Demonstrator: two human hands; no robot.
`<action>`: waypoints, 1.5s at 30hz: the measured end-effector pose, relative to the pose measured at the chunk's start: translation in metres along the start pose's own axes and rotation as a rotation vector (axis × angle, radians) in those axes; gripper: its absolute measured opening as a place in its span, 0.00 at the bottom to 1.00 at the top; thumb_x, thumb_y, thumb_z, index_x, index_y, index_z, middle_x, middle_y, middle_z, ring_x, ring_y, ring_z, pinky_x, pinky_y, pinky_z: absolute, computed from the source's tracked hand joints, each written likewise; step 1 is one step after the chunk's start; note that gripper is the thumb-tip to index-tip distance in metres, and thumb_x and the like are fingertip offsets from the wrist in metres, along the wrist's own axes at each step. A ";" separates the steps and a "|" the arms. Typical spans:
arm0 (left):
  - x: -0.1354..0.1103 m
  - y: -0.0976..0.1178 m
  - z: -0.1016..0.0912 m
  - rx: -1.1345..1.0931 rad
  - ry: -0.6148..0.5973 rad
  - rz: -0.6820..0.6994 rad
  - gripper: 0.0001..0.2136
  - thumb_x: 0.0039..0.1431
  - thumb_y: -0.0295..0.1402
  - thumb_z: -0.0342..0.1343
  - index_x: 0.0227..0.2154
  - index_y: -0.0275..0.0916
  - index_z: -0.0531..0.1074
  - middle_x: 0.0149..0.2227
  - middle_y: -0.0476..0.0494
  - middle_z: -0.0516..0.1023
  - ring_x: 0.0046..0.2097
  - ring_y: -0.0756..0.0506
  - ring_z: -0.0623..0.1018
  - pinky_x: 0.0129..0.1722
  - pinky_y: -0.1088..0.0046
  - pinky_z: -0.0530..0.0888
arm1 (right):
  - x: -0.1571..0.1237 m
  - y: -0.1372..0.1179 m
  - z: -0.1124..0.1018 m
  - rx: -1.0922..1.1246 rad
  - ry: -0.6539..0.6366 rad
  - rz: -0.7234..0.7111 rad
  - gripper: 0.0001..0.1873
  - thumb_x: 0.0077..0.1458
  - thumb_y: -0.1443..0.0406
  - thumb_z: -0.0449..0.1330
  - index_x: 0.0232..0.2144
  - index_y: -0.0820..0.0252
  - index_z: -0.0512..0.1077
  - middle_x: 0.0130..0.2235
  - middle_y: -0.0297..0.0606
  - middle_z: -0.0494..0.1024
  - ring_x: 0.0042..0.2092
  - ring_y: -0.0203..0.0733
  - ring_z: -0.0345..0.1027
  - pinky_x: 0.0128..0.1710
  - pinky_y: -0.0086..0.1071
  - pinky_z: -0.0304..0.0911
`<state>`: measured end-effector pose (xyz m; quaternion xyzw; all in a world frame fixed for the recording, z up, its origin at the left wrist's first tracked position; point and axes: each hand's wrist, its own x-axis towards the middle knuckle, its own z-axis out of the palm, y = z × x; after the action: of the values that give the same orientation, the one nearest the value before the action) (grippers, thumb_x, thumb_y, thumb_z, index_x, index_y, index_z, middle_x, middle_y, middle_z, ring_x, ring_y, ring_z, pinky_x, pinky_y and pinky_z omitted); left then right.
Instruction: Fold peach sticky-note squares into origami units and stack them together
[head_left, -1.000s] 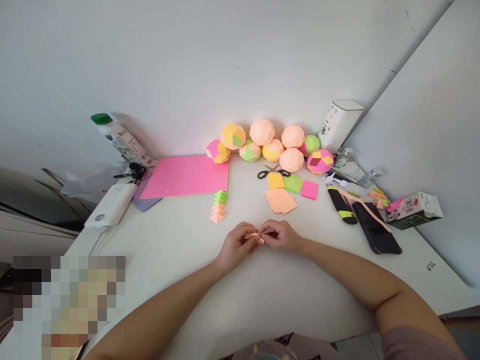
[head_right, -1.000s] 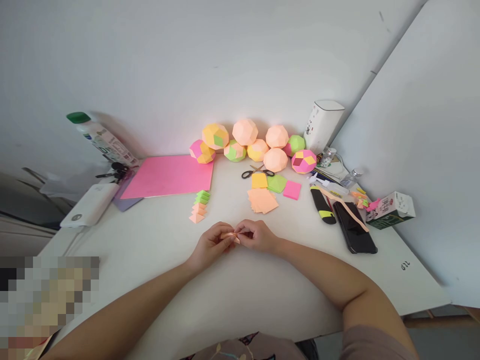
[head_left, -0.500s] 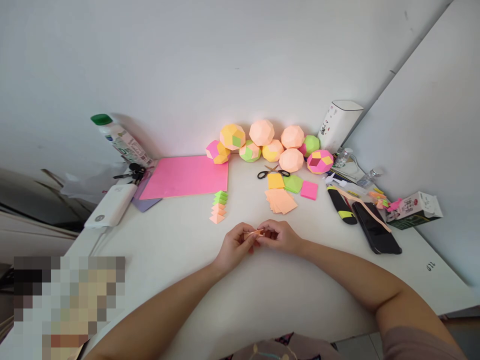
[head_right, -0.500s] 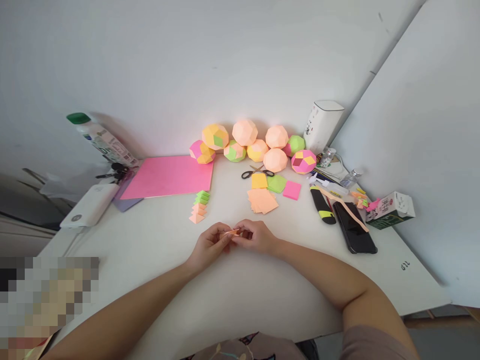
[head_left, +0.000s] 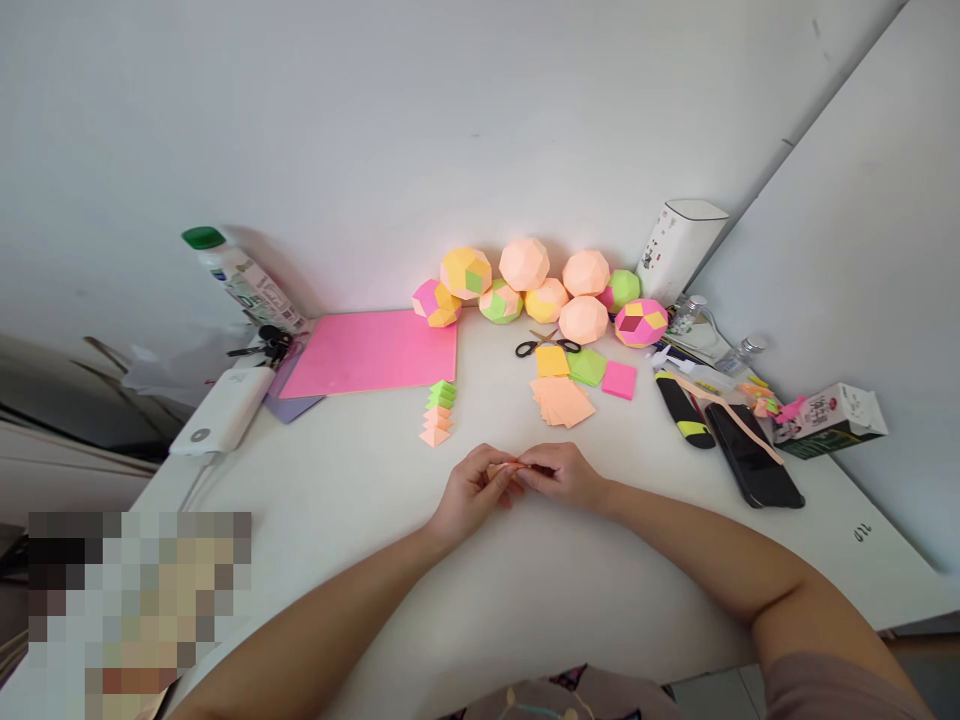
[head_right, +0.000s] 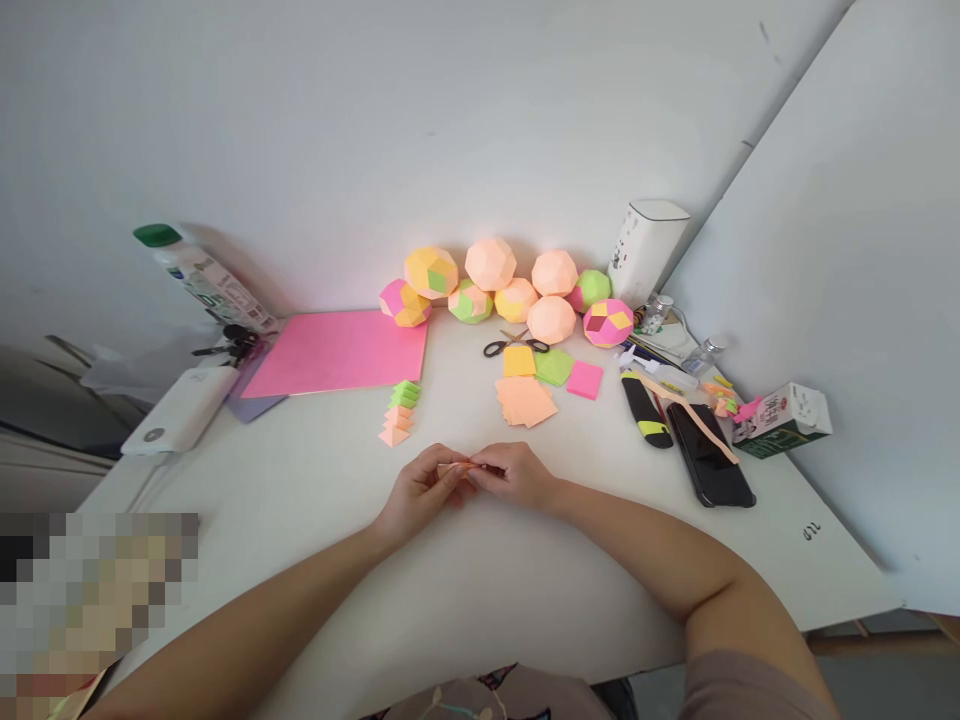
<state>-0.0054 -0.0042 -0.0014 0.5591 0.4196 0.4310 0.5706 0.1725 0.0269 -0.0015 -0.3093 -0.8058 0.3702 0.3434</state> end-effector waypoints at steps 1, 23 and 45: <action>0.000 0.000 0.000 -0.004 -0.002 0.005 0.10 0.57 0.40 0.53 0.35 0.39 0.72 0.34 0.46 0.68 0.31 0.47 0.78 0.23 0.72 0.76 | 0.000 0.000 0.000 -0.001 -0.003 -0.011 0.12 0.59 0.62 0.52 0.31 0.60 0.74 0.26 0.37 0.76 0.28 0.37 0.66 0.29 0.30 0.63; 0.000 -0.005 -0.004 -0.042 -0.012 0.033 0.07 0.56 0.35 0.56 0.32 0.38 0.76 0.35 0.45 0.70 0.29 0.49 0.77 0.21 0.75 0.74 | -0.002 0.004 -0.001 0.071 0.003 0.085 0.13 0.58 0.62 0.55 0.32 0.64 0.78 0.21 0.36 0.75 0.22 0.33 0.65 0.23 0.25 0.62; -0.001 -0.005 -0.003 0.010 -0.020 0.002 0.08 0.57 0.37 0.55 0.29 0.37 0.71 0.32 0.49 0.67 0.24 0.52 0.74 0.19 0.77 0.69 | -0.004 0.000 0.002 0.001 0.078 0.013 0.07 0.52 0.67 0.56 0.24 0.63 0.71 0.22 0.34 0.70 0.21 0.30 0.57 0.21 0.24 0.55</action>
<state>-0.0087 -0.0045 -0.0063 0.5667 0.4155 0.4239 0.5714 0.1731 0.0235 -0.0041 -0.3286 -0.7896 0.3607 0.3720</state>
